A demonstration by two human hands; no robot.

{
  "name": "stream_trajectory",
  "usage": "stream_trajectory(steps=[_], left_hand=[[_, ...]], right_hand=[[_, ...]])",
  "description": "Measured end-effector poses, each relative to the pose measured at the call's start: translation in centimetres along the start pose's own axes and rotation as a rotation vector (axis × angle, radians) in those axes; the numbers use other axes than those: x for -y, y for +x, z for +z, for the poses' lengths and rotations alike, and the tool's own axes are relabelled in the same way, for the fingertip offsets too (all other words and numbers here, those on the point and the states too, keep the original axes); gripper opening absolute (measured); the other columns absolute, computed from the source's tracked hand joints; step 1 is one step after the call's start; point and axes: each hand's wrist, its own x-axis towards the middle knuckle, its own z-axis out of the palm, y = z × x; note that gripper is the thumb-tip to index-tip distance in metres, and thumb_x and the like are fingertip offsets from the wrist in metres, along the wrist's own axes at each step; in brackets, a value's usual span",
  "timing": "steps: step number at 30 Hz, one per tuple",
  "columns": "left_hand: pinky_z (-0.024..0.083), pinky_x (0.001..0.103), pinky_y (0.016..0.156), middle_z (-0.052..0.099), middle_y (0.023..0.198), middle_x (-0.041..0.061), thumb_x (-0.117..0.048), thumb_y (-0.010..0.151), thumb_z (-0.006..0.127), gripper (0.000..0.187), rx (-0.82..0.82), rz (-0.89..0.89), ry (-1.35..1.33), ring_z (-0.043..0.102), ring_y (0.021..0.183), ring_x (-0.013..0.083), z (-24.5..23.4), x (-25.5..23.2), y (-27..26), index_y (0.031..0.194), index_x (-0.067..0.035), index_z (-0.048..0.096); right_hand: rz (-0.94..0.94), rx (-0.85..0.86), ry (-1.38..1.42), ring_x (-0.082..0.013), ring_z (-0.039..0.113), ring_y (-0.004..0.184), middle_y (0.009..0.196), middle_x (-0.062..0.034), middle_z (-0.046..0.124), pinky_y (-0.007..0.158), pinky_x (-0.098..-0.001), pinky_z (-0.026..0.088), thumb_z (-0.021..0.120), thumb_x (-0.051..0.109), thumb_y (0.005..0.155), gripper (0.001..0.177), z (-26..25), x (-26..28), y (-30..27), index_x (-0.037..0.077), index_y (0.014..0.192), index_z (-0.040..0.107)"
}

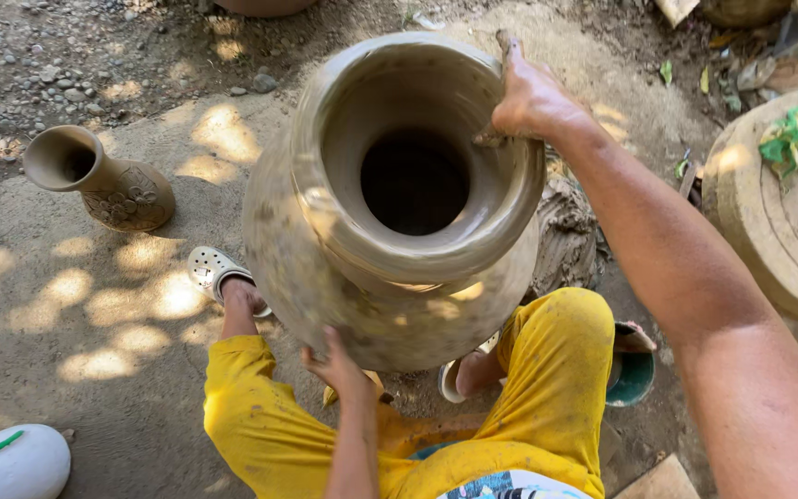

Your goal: The person shapes the rim of a clay pot on a spinning pottery wheel, using their hands and a small rectangular tool to smooth and level the edges.

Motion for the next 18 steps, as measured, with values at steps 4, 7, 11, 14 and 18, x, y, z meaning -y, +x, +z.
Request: stream_trajectory(steps=[4,7,11,14,18], left_hand=[[0.031,0.053,0.118,0.029,0.165,0.014,-0.055,0.084,0.07,0.105,0.104,-0.064,-0.037,0.035,0.147,0.0328,0.0,3.0,-0.5,0.159,-0.021,0.005],[0.045,0.05,0.11,0.036,0.16,0.02,-0.051,0.089,0.066,0.099,0.055,0.085,-0.181,0.048,0.137,0.0358,-1.0,0.6,9.4,0.159,-0.024,0.0],[0.027,0.046,0.124,0.023,0.172,0.019,-0.057,0.109,0.065,0.094,0.152,0.513,0.144,0.03,0.154,0.0334,-1.1,-5.6,21.3,0.165,-0.004,0.012],[0.032,0.045,0.12,0.027,0.166,0.016,-0.06,0.091,0.067,0.102,0.08,0.289,0.299,0.032,0.148,0.0315,-0.5,-4.5,18.8,0.166,-0.012,0.016],[0.033,0.055,0.121,0.029,0.162,0.013,-0.047,0.077,0.081,0.1,-0.086,0.121,0.135,0.034,0.148,0.0348,0.1,1.2,4.2,0.154,-0.015,0.024]], right_hand=[[0.018,0.012,0.011,-0.0364,0.066,0.102,0.115,-0.0245,0.061,0.086,-0.0448,0.062,0.063,-0.009,0.082,0.087,0.5,-0.2,0.4,-0.003,0.157,0.019],[0.049,0.048,-0.001,-0.0357,0.066,0.099,0.115,-0.0244,0.061,0.084,-0.0433,0.062,0.064,-0.008,0.083,0.092,1.5,-0.8,-0.7,-0.002,0.159,0.013],[0.02,0.007,-0.077,-0.0355,0.063,0.097,0.115,-0.0249,0.06,0.085,-0.0427,0.057,0.07,-0.004,0.083,0.1,0.4,0.4,-0.5,0.0,0.16,0.007],[0.029,0.017,-0.059,-0.0351,0.065,0.096,0.116,-0.0254,0.061,0.087,-0.0435,0.059,0.068,-0.005,0.085,0.092,0.7,-0.1,-0.9,-0.001,0.159,0.013],[0.034,0.019,-0.036,-0.0342,0.066,0.098,0.117,-0.0247,0.061,0.089,-0.0444,0.06,0.067,-0.004,0.086,0.088,-0.1,0.1,-1.6,0.0,0.158,0.018]])
